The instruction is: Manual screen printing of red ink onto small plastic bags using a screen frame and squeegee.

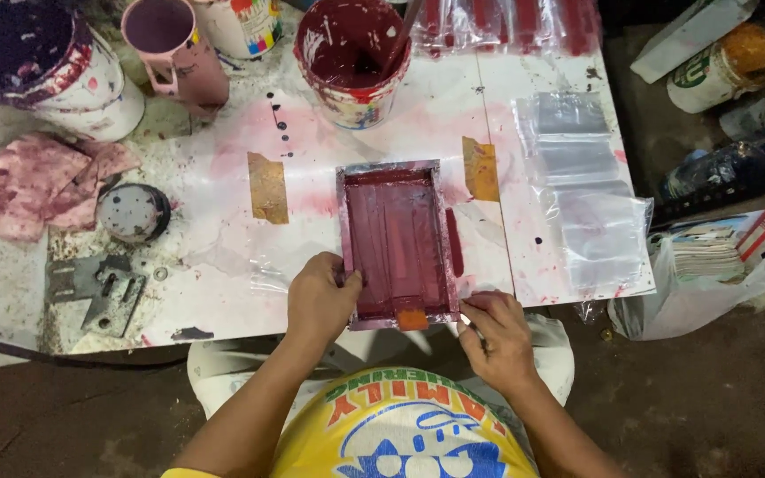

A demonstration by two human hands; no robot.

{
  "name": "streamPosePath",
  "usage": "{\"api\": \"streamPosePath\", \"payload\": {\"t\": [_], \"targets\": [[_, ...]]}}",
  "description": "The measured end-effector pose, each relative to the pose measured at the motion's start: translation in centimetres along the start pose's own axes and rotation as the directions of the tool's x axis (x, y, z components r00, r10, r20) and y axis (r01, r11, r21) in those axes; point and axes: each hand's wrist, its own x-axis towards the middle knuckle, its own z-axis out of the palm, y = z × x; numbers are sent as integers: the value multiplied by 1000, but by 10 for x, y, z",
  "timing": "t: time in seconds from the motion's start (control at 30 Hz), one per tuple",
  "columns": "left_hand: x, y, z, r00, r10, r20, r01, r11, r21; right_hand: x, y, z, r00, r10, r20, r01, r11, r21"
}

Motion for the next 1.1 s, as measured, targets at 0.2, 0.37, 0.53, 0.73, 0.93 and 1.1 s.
{"api": "streamPosePath", "payload": {"t": [0.2, 0.37, 0.53, 0.73, 0.93, 1.1], "targets": [[0, -1, -2, 1000, -3, 20, 3, 1000, -30, -1, 0, 0, 1000, 5, 27, -5, 1000, -20], [0, -4, -1, 1000, 27, 9, -26, 999, -34, -2, 0, 1, 999, 26, 35, -25, 999, -25], [0, -9, 5, 986, 139, -95, -141, 990, -15, 2, -2, 2, 998, 61, -27, -61, 998, -18], [-1, -7, 2, 993, 97, -74, -99, 995, -23, 2, -2, 1, 998, 61, -30, -61, 998, 1], [-2, -9, 3, 990, 101, -94, -107, 992, -61, 1, -2, 4, 998, 51, -43, -52, 999, -7], [0, -11, 5, 990, 107, -89, -112, 993, -43, 5, -5, 1, 997, 70, -35, -71, 997, -15]]}}
